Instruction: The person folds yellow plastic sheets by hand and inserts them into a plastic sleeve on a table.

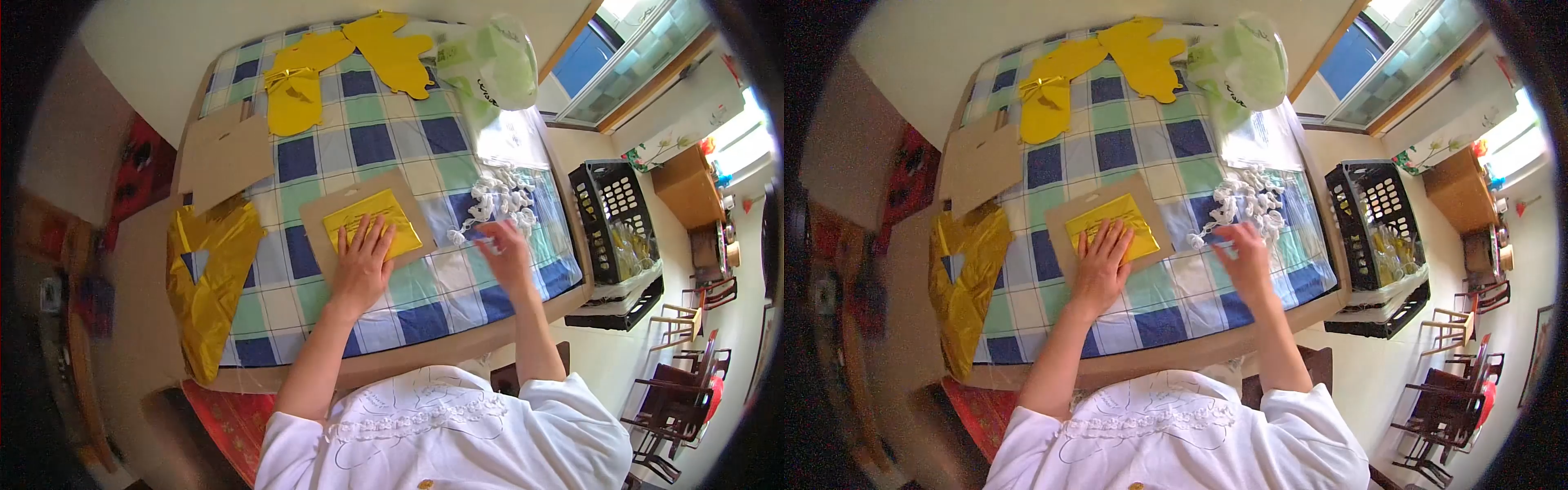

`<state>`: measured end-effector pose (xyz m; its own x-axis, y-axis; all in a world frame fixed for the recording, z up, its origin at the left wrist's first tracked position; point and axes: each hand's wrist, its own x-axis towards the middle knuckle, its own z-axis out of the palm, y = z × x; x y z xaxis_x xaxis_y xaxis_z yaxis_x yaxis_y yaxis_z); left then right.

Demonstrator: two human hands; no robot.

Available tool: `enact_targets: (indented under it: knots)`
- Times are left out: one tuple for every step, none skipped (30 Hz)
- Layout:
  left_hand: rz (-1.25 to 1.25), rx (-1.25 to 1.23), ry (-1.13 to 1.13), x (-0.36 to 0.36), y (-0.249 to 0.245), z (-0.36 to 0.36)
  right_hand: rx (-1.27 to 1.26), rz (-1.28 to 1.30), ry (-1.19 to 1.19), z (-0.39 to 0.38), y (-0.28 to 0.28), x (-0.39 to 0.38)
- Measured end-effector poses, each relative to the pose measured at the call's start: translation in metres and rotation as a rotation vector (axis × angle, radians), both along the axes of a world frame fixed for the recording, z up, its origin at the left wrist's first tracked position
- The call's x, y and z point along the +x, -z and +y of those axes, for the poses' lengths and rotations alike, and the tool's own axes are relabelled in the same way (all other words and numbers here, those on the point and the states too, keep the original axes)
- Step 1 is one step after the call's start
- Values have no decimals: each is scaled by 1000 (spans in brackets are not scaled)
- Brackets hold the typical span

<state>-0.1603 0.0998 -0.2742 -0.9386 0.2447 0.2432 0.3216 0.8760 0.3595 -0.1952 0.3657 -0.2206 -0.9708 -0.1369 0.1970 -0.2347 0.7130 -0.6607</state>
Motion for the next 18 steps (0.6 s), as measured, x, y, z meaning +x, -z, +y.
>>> enact_targets:
  knots:
    - [-2,-2,2,0,0,0,44,99,-29,-15,3,3]
    - [4,1,3,1,0,0,88,198,-60,-24,5,6]
    - [11,4,4,1,0,0,61,114,-144,-21,9,9]
    - [20,7,4,0,0,0,34,33,-229,-16,13,13]
    - [29,9,0,-2,0,-1,11,-47,-318,-12,15,13]
    - [31,12,-2,-2,1,0,40,-231,-379,-10,4,17]
    - [32,14,-1,0,2,0,68,-418,-434,-10,-17,24]
    - [31,6,-3,1,3,-1,94,-605,-483,-8,-28,29]
    - [33,0,-4,0,3,-1,46,-578,-503,-2,-26,29]
    - [36,-5,-6,0,4,0,-24,-533,-405,5,-15,28]
    - [37,-3,-4,-1,4,0,-93,-487,-307,12,1,24]
    - [39,-3,-5,-1,3,0,-163,-439,-212,13,7,23]
    - [39,-4,-6,0,2,0,-62,-340,-95,13,10,21]
    - [31,-4,-3,2,2,-1,-86,-269,-74,10,13,21]
    - [27,-5,0,1,2,-1,-110,-194,-53,5,17,20]
    - [23,-5,2,1,1,-1,-133,-118,-33,1,20,20]
    - [17,-9,1,1,0,-1,-114,-87,-49,-4,22,22]
    - [11,-13,0,1,-1,-1,-95,-54,-66,-10,24,26]
